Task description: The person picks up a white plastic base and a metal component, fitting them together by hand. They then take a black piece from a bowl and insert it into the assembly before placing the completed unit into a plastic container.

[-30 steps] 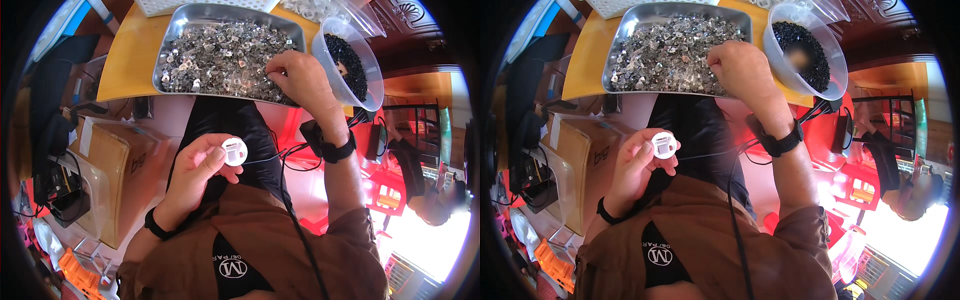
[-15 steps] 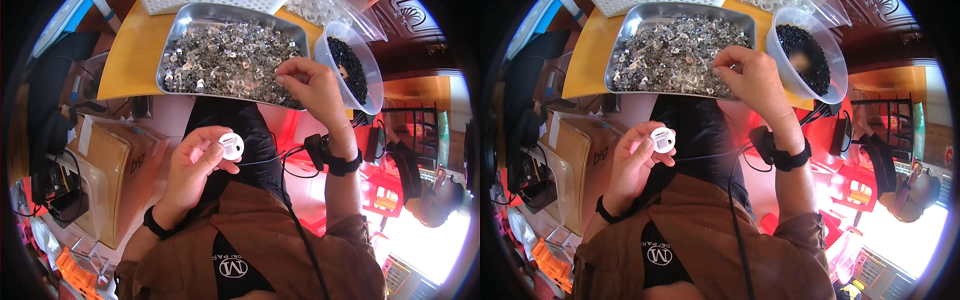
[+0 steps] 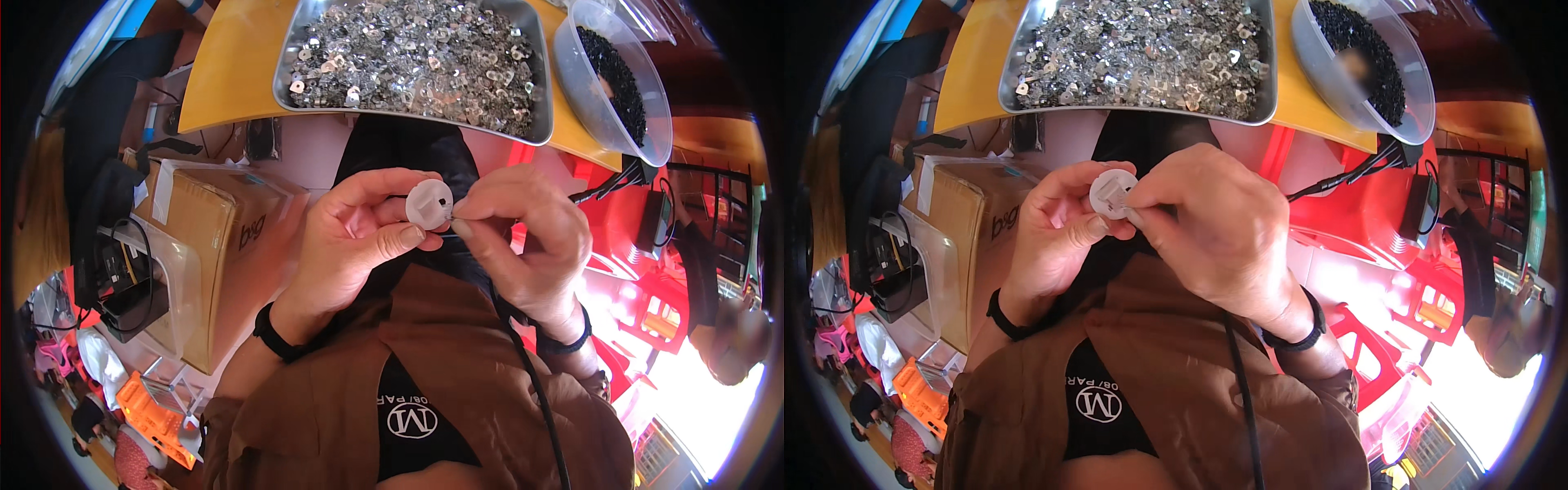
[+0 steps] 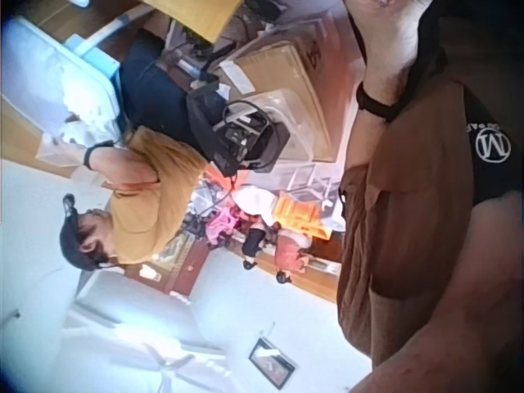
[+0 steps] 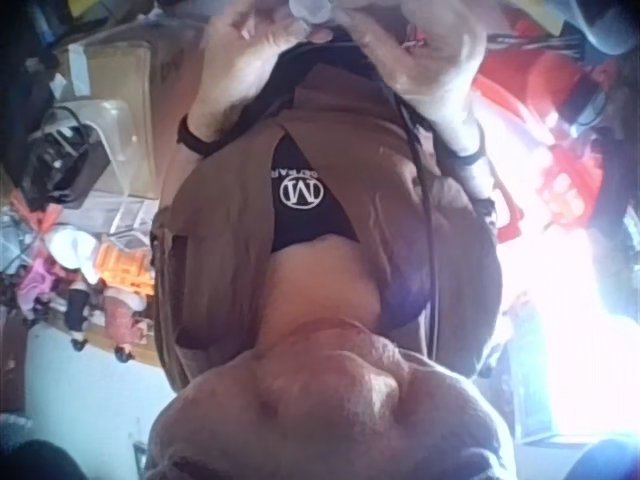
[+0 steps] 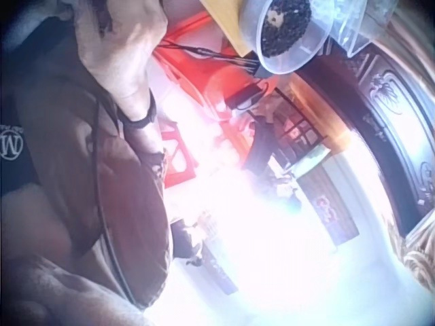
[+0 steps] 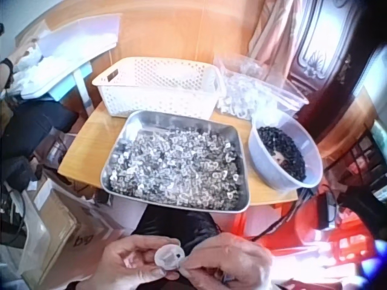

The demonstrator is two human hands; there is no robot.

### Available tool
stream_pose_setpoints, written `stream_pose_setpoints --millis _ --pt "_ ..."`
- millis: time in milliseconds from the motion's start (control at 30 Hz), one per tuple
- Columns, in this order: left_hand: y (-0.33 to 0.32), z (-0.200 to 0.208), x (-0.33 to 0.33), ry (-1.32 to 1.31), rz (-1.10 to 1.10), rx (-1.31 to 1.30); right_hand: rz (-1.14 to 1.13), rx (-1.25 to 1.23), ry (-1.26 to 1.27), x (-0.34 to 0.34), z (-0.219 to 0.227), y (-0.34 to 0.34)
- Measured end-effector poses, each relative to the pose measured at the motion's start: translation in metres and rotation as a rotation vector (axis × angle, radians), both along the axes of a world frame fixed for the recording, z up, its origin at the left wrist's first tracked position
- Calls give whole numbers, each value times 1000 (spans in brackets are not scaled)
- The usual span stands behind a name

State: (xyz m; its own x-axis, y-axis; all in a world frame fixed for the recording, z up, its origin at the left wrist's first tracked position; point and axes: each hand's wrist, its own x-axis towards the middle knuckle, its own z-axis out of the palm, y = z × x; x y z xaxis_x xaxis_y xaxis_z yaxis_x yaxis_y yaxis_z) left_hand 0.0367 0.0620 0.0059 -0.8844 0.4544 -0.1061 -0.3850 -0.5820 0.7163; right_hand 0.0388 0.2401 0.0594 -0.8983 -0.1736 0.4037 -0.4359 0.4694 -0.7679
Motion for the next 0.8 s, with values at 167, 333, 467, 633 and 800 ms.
stream_pose_setpoints --millis 167,333,467,633,800 --pt "2 -1 0 73 -9 31 -78 18 21 9 -13 1" --pt "7 -2 2 182 34 -32 -123 17 89 21 -19 -5" --pt "9 1 5 150 24 -23 -184 2 109 25 -22 -3" --pt "12 1 7 220 58 -103 -188 -49 65 29 -25 -6" --pt "11 2 9 239 49 -134 -140 6 26 29 -25 -1"
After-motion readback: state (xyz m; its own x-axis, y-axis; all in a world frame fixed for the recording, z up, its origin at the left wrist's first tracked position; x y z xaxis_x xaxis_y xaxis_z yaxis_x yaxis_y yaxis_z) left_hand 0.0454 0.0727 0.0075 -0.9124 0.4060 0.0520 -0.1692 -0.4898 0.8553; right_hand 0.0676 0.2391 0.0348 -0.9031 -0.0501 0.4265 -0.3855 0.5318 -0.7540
